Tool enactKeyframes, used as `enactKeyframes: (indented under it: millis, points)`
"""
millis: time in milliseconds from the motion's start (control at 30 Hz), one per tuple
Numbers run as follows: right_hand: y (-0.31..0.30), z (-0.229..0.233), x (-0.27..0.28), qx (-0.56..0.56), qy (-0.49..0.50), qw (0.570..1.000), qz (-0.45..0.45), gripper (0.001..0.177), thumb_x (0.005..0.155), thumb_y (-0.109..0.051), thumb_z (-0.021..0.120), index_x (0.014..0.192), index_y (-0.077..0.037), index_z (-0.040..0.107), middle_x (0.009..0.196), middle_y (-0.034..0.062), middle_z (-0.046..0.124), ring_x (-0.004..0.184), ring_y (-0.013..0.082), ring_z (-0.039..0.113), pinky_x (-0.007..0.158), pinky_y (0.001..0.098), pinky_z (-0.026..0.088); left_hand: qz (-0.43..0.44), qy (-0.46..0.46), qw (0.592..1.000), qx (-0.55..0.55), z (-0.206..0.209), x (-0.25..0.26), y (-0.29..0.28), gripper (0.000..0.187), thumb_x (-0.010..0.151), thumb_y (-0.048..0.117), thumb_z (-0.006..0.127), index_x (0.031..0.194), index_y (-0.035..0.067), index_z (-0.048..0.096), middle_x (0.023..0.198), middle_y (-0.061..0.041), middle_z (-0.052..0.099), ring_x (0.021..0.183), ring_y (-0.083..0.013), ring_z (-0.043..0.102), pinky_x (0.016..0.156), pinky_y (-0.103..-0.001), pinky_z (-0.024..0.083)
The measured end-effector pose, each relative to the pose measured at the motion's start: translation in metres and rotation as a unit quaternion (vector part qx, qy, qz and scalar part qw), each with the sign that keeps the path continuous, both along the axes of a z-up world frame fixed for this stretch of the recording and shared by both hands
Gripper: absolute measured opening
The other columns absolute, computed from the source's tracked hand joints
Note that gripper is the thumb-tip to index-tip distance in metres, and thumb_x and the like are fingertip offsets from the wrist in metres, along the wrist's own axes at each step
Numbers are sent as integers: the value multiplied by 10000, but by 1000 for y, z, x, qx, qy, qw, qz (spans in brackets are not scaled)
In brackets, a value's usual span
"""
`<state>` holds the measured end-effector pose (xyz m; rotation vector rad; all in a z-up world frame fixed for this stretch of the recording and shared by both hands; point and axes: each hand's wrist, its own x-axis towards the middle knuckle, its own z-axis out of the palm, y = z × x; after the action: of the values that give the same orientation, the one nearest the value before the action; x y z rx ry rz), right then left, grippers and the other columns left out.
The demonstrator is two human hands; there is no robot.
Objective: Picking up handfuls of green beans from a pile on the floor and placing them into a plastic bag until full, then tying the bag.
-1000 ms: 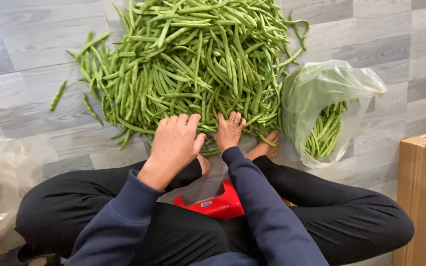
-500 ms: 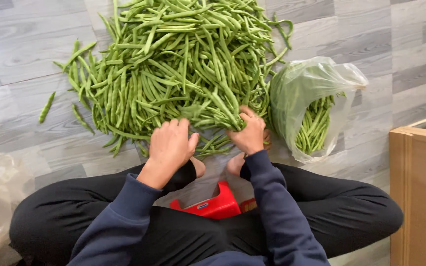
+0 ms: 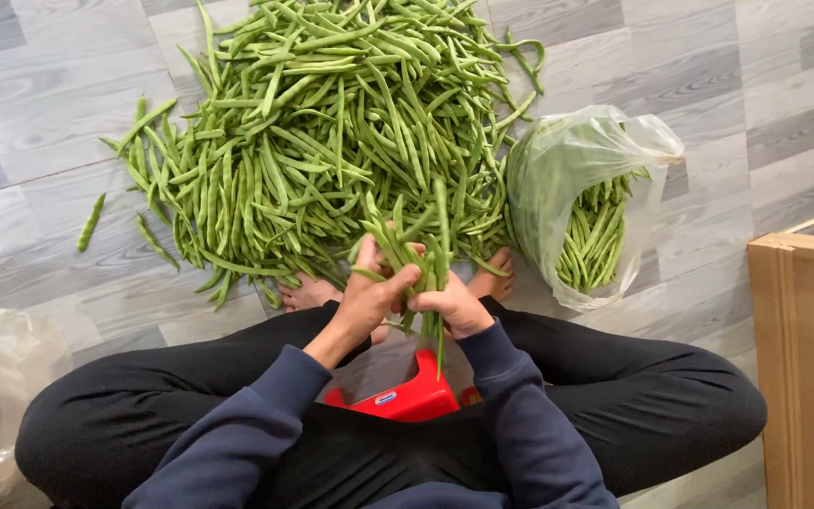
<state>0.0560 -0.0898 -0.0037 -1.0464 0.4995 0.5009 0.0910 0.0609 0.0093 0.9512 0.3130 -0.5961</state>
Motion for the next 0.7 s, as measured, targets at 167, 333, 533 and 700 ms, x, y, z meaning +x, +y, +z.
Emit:
enactKeyframes:
  millis: [167, 333, 533, 700]
  points:
    - [14, -14, -10, -16, 47, 998, 29, 538, 639, 80, 876, 1146, 29, 704, 938, 113, 764, 773, 189, 712, 705, 355, 625, 28, 12, 998, 64, -54, -7, -2, 434, 892, 85, 791, 1284, 28, 615, 1108, -106, 727, 901, -140, 685, 628, -270, 632]
    - [13, -4, 10, -77, 6, 997, -26, 351, 709, -18, 926, 996, 20, 728, 848, 116, 757, 711, 171, 695, 614, 368, 619, 79, 14, 995, 54, -29, 7, -4, 240, 937, 91, 744, 1177, 88, 745, 1128, -93, 765, 989, -163, 710, 879, -374, 616]
    - [-28, -61, 12, -207, -55, 968, -131, 427, 740, 8, 897, 1132, 0, 730, 978, 137, 778, 830, 180, 719, 737, 409, 620, 106, -17, 992, -66, 4, 30, 16, 273, 1052, 144, 542, 1279, 22, 632, 1251, -228, 708, 1186, -371, 677, 932, -527, 593]
    - [-34, -74, 29, -355, -91, 928, -73, 783, 734, -177, 946, 1415, -60, 579, 1149, 186, 722, 1040, 239, 670, 967, 466, 545, 106, -42, 992, -62, -4, 43, 27, 297, 1075, 202, 520, 1335, 69, 575, 1210, -174, 734, 1138, -299, 713, 1008, -461, 579]
